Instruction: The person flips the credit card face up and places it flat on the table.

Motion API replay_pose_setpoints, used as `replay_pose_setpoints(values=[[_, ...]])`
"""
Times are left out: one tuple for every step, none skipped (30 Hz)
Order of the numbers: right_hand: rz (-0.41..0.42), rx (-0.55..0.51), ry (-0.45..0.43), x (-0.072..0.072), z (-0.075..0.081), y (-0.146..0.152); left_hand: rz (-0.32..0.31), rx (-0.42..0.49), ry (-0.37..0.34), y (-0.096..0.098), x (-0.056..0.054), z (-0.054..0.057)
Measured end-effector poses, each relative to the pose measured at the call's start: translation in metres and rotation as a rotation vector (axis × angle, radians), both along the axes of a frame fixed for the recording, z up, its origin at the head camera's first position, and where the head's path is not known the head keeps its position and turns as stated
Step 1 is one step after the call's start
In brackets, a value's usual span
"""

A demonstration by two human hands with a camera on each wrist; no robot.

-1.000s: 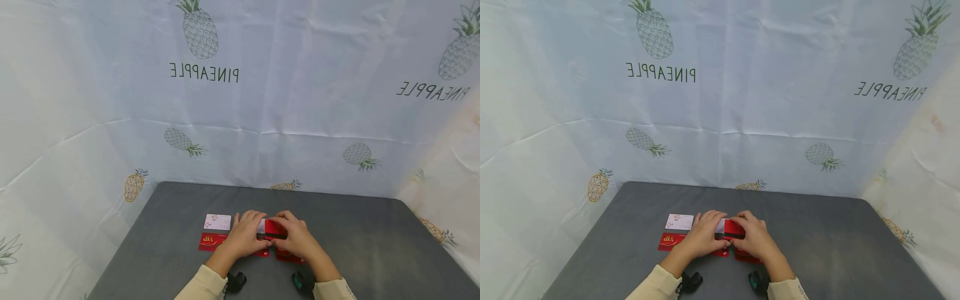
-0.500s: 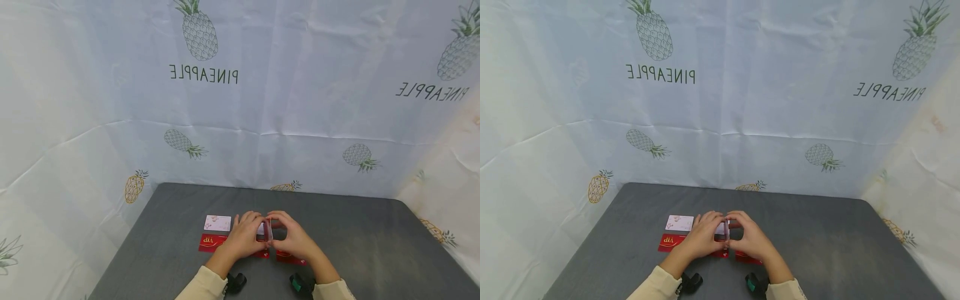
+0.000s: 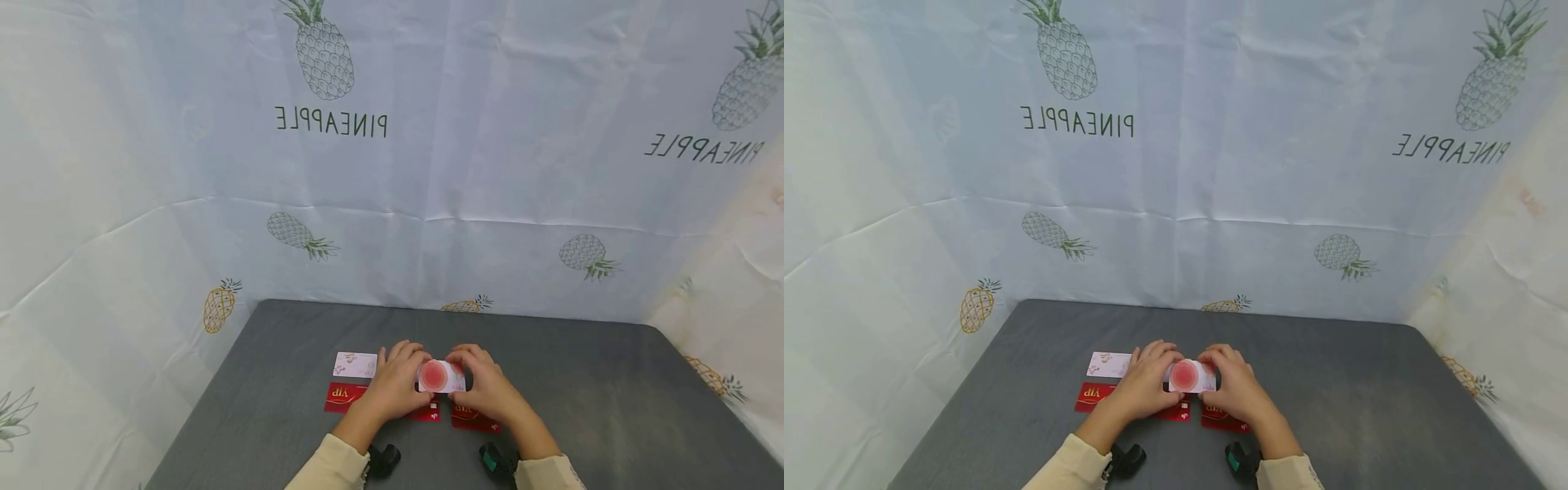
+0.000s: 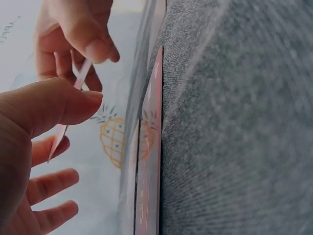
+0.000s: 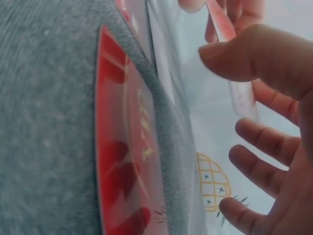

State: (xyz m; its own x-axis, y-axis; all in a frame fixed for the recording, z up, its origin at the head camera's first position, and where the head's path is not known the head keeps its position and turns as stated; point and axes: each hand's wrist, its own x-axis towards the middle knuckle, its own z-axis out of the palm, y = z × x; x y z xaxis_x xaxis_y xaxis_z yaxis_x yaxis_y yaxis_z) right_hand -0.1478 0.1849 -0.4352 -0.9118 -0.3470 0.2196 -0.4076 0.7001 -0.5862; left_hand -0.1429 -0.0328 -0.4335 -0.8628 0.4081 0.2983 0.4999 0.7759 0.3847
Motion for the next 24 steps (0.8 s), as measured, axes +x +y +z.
replay_pose_setpoints(values=[[-0.007, 0.016, 0.001, 0.0, 0.0, 0.0, 0.002, -0.003, -0.002, 0.0, 0.0, 0.0], [-0.012, 0.028, 0.001, -0.001, -0.001, 0.0, 0.002, -0.005, -0.003, 0.0, 0.0, 0.0], [-0.016, 0.032, 0.001, -0.001, -0.001, 0.0, 0.003, -0.004, -0.007, 0.0, 0.0, -0.001], [-0.019, 0.036, 0.001, -0.001, -0.002, 0.0, 0.003, -0.003, -0.008, 0.0, 0.0, -0.001], [-0.022, 0.037, -0.002, -0.001, -0.002, 0.0, 0.003, 0.001, -0.012, 0.0, 0.0, -0.001], [-0.024, 0.037, -0.004, -0.002, -0.002, 0.001, 0.003, 0.0, -0.012, 0.0, 0.0, 0.0], [-0.027, 0.039, -0.005, -0.002, -0.002, 0.002, 0.002, 0.001, -0.014, 0.0, 0.0, 0.0], [-0.028, 0.04, -0.008, -0.002, -0.003, 0.002, 0.0, 0.002, -0.016, 0.0, 0.0, -0.001], [-0.027, 0.04, -0.011, -0.003, -0.003, 0.003, 0.001, -0.002, -0.018, 0.0, 0.0, -0.001], [-0.024, 0.043, -0.012, -0.003, -0.003, 0.005, 0.001, -0.004, -0.02, -0.001, -0.001, 0.0], [-0.022, 0.042, -0.015, -0.004, -0.003, 0.006, 0.002, -0.007, -0.023, -0.001, -0.001, 0.0], [-0.022, 0.046, -0.015, -0.005, -0.003, 0.008, 0.003, -0.009, -0.025, -0.001, -0.001, 0.0], [-0.024, 0.05, -0.017, -0.006, -0.004, 0.01, 0.004, -0.009, -0.031, -0.001, -0.001, 0.0], [-0.031, 0.052, -0.023, -0.007, -0.003, 0.012, 0.008, -0.01, -0.038, -0.001, -0.001, 0.0], [-0.042, 0.055, -0.029, -0.008, -0.004, 0.015, 0.012, -0.013, -0.044, -0.001, -0.001, 0.0], [-0.055, 0.058, -0.036, -0.009, -0.004, 0.018, 0.014, -0.009, -0.052, -0.001, -0.001, 0.0], [-0.068, 0.057, -0.047, -0.009, -0.004, 0.022, 0.017, -0.007, -0.059, -0.001, -0.001, -0.001], [-0.081, 0.062, -0.056, -0.011, -0.005, 0.025, 0.02, -0.005, -0.064, -0.002, -0.001, -0.001], [-0.095, 0.063, -0.069, -0.012, -0.005, 0.029, 0.023, -0.007, -0.069, -0.002, -0.001, -0.002], [-0.107, 0.069, -0.078, -0.013, -0.006, 0.032, 0.025, -0.007, -0.072, -0.002, -0.001, -0.002], [-0.117, 0.08, -0.086, -0.015, -0.007, 0.036, 0.026, -0.008, -0.074, -0.002, -0.002, -0.002], [-0.121, 0.089, -0.092, -0.016, -0.009, 0.039, 0.026, -0.005, -0.074, -0.002, -0.002, -0.003], [-0.124, 0.101, -0.097, -0.018, -0.01, 0.042, 0.028, -0.007, -0.076, -0.002, -0.002, -0.003], [-0.126, 0.115, -0.101, -0.019, -0.011, 0.045, 0.028, -0.008, -0.078, -0.002, -0.002, -0.004]])
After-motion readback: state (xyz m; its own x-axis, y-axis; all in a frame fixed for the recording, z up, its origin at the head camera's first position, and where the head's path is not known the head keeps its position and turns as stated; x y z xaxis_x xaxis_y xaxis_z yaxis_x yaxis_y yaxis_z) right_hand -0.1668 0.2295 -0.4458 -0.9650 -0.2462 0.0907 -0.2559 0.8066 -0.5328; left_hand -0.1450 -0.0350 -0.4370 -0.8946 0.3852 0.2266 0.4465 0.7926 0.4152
